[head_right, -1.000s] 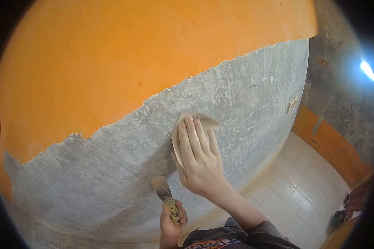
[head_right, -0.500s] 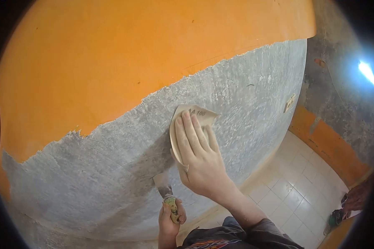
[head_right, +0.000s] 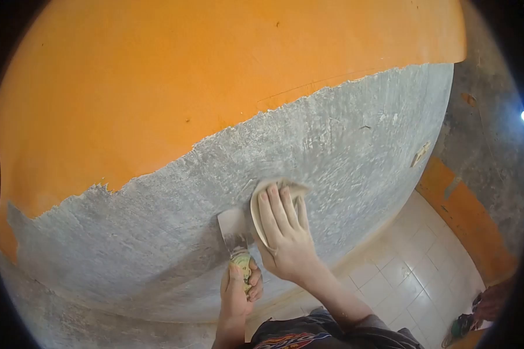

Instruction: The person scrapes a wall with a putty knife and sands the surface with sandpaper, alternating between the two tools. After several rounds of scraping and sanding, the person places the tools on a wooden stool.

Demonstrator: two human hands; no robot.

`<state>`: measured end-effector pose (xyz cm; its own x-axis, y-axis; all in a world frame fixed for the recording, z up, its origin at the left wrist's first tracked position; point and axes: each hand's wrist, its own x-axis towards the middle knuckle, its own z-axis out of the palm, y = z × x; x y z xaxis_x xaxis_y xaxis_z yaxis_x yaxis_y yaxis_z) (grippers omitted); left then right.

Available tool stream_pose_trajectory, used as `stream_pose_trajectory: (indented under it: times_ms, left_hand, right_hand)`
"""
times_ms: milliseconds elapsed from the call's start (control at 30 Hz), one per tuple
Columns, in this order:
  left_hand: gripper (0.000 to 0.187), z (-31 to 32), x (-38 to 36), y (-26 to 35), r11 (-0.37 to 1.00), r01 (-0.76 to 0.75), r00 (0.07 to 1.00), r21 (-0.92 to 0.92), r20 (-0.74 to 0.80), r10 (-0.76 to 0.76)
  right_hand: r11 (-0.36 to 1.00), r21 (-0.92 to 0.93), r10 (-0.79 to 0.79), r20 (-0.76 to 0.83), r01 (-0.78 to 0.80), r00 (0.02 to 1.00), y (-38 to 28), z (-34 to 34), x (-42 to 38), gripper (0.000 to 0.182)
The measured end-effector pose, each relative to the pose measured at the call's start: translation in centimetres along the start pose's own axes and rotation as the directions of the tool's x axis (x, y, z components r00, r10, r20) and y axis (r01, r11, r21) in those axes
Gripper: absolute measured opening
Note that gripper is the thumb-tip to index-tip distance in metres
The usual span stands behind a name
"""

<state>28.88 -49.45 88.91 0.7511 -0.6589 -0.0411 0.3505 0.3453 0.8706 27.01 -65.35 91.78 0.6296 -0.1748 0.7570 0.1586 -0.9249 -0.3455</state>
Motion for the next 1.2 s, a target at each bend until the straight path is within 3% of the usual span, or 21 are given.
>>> stream_pose_trajectory:
  times_ms: [33,67,167,367,800,1000,1200]
  left_hand:
    - [0.048,0.8,0.3,0.4,0.998,0.000,0.999,-0.055,0.039,0.002]
    - [0.048,1.8,0.7,0.9,0.999,-0.003,1.000,-0.054,0.026,0.004]
    - [0.047,4.3,1.3,2.0,0.997,-0.065,0.997,-0.037,0.045,0.067]
    - [0.043,6.7,1.8,1.0,0.992,-0.123,0.991,-0.021,-0.054,0.122]
    - [0.039,10.3,1.8,-0.5,0.980,-0.194,0.961,-0.033,-0.206,0.183]
    - [0.038,10.5,1.3,0.0,0.979,-0.149,0.984,-0.140,-0.113,0.134]
    - [0.042,6.3,-1.1,-0.4,0.983,-0.175,0.961,-0.065,-0.227,0.156]
  right_hand:
    - [0.998,0.068,0.004,0.016,-0.005,1.000,0.2,0.7,-1.0,0.062]
    - [0.966,0.249,0.053,0.045,-0.063,0.998,0.5,1.4,-2.2,0.063]
    - [0.962,0.270,0.034,0.028,-0.040,0.999,1.4,1.0,-2.3,0.064]
    - [0.983,0.171,-0.057,-0.082,0.070,0.995,4.1,-1.0,0.9,0.064]
    - [0.986,0.141,-0.082,-0.052,0.088,0.995,5.5,-0.9,0.1,0.063]
    - [0.995,0.066,-0.069,-0.125,0.078,0.990,5.0,0.6,0.1,0.065]
    - [0.995,-0.067,-0.081,-0.120,0.073,0.989,1.4,1.8,-0.3,0.062]
